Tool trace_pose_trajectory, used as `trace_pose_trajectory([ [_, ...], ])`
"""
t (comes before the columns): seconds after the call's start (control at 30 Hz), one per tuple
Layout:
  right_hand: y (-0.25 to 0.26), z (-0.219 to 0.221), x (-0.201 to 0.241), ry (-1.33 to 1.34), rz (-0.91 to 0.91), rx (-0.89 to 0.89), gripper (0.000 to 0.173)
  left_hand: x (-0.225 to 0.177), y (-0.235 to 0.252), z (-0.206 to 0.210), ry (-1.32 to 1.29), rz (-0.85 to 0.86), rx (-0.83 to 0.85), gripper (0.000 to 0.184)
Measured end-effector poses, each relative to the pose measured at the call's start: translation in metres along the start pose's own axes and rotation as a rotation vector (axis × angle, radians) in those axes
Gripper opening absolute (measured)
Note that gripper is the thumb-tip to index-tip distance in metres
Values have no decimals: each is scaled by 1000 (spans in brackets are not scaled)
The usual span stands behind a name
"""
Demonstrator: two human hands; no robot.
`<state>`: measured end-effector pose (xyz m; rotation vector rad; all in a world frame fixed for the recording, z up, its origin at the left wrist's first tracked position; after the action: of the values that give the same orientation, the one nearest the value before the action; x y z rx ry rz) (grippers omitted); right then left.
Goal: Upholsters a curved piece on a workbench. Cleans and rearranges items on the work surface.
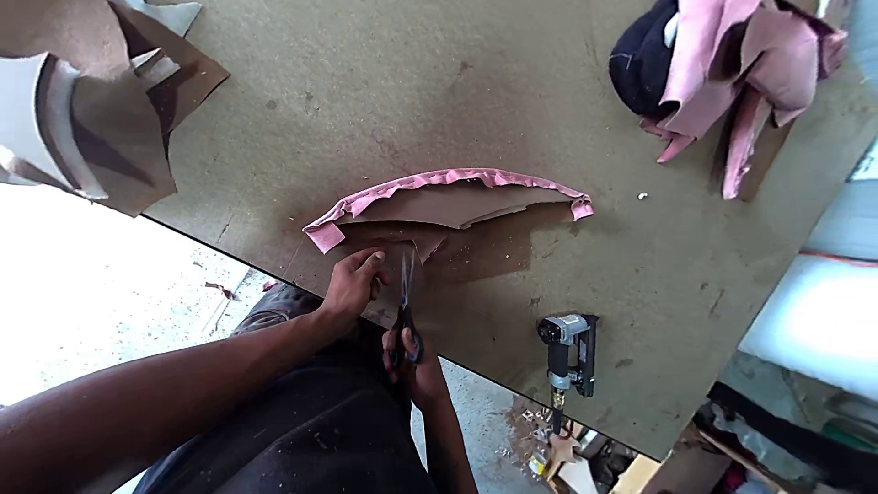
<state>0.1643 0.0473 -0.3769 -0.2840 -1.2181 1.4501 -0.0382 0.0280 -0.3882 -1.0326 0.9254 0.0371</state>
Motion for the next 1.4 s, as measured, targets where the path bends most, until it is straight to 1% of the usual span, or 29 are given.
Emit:
trace_pose_trajectory([
  [0.03,2,1,1,-21,11,1,58,2,-3,-1,-21,3,-18,36],
  [0.13,22,0,17,-60,15,-89,51,8,-4,5,-81,29,-57,36],
  [0.17,28,0,24,-79,11,-91,49,8,-1,8,-101,41,-70,36],
  [0.23,35,5,36,-85,-9,-60,48,2,11,17,-141,72,-111,35],
  [0.3,35,8,38,-75,-4,-21,46,-5,26,22,-155,90,-171,35],
  [0.4,35,6,40,-69,8,-21,43,-8,40,26,-124,63,-223,36],
  [0.57,47,11,45,-91,-12,-37,43,-8,45,14,-16,82,-227,32],
  [0.67,44,11,44,-94,-44,-61,41,-10,44,13,26,103,-210,33],
  [0.8,43,8,42,-121,-59,-71,41,-8,43,13,28,93,-186,34],
  [1.03,43,3,37,-133,-34,-90,41,-12,43,13,57,54,-134,36],
  [1.13,32,1,29,-252,18,-13,45,-15,41,12,92,53,-108,40],
  [1.17,22,-3,27,-310,6,-12,44,-15,41,12,101,63,-95,41],
  [1.2,10,-11,27,-371,-52,-53,42,-15,40,14,112,81,-86,42],
  [1.23,-4,-22,31,-434,-142,-139,40,-14,37,17,140,99,-69,43],
  [1.3,-31,-58,50,-585,-349,-388,34,-8,31,28,206,128,-15,41],
  [1.33,-42,-82,63,-663,-409,-555,36,-3,27,35,227,135,7,39],
  [1.37,-51,-107,78,-717,-411,-696,42,2,23,45,240,132,29,39],
  [1.4,-57,-133,93,-739,-370,-789,48,6,19,55,234,118,41,42],
])
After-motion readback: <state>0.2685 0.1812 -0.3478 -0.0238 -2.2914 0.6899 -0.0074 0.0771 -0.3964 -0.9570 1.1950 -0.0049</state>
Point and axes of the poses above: each hand's wrist, its own y-axis towards the middle knuckle, its own z-axis out of the palm, x = y × z, the point moved 6 cm from there along y, towards the middle knuckle, and after that the axes turned 3 degrees about z, right-handed, at the moved point
